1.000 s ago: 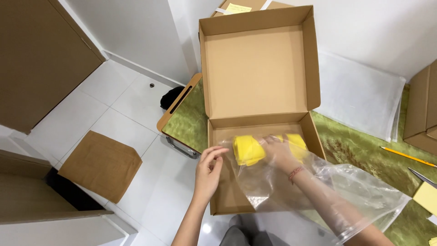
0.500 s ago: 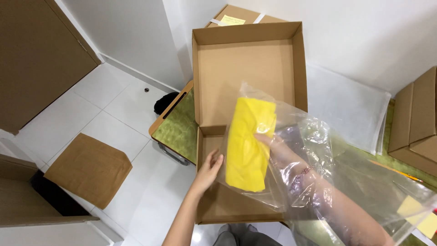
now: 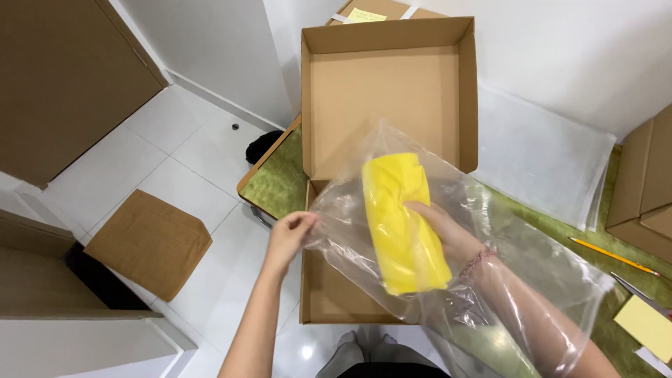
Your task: The person opens a cardboard box and removes a yellow shirt wrapped in plastic. They place the shirt on a hanger and hang it on a clothing rack. The person then folds the plastic wrap, places it back into the box, closes the box, and ties it with a white ribbon.
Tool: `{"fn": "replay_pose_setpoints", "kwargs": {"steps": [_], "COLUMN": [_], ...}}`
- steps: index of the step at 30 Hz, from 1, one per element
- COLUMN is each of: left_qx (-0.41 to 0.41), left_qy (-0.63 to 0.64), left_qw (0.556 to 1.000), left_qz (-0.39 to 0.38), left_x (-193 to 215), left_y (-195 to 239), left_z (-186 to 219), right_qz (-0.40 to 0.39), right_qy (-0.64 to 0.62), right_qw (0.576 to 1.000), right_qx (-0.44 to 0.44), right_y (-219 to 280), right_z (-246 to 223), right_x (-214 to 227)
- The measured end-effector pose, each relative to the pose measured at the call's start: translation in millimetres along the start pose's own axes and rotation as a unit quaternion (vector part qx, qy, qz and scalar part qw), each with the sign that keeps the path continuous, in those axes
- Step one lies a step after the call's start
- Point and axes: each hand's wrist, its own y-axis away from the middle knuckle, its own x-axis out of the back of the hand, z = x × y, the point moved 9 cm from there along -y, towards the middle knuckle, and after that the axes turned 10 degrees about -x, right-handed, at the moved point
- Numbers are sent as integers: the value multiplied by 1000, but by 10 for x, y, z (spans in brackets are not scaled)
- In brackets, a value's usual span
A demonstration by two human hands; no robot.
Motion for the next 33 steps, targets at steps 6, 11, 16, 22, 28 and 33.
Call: {"fn": "replay_pose_setpoints", "kwargs": {"steps": [6,11,16,22,28,33], "left_qx": [25,26,35,19,10,-74], "left_qy": [-1,15,26,-4,-14,-191], "left_qw": [990,979,977,969,963,937], "left_qz": [138,200,208,246,269,281], "left_x": [748,1100,1121,1155,1126,984], "left_y": [-35,-31,-40,-2,111,396], "left_z": [-88,-417,-748,-823,-1025,-949], "right_qz": [30,37,74,133,219,300], "right_qy": [62,97,56,40,10,-44], "right_qw": [996,991,993,989,976,942], "right_qx": [-59,-87,-67,-50,-1,145], "right_y": [478,271,421,942,1475,1524], "right_z": [227,614,865,920,955,1121], "right_x": [212,908,1471,1958,2614,3569]}}
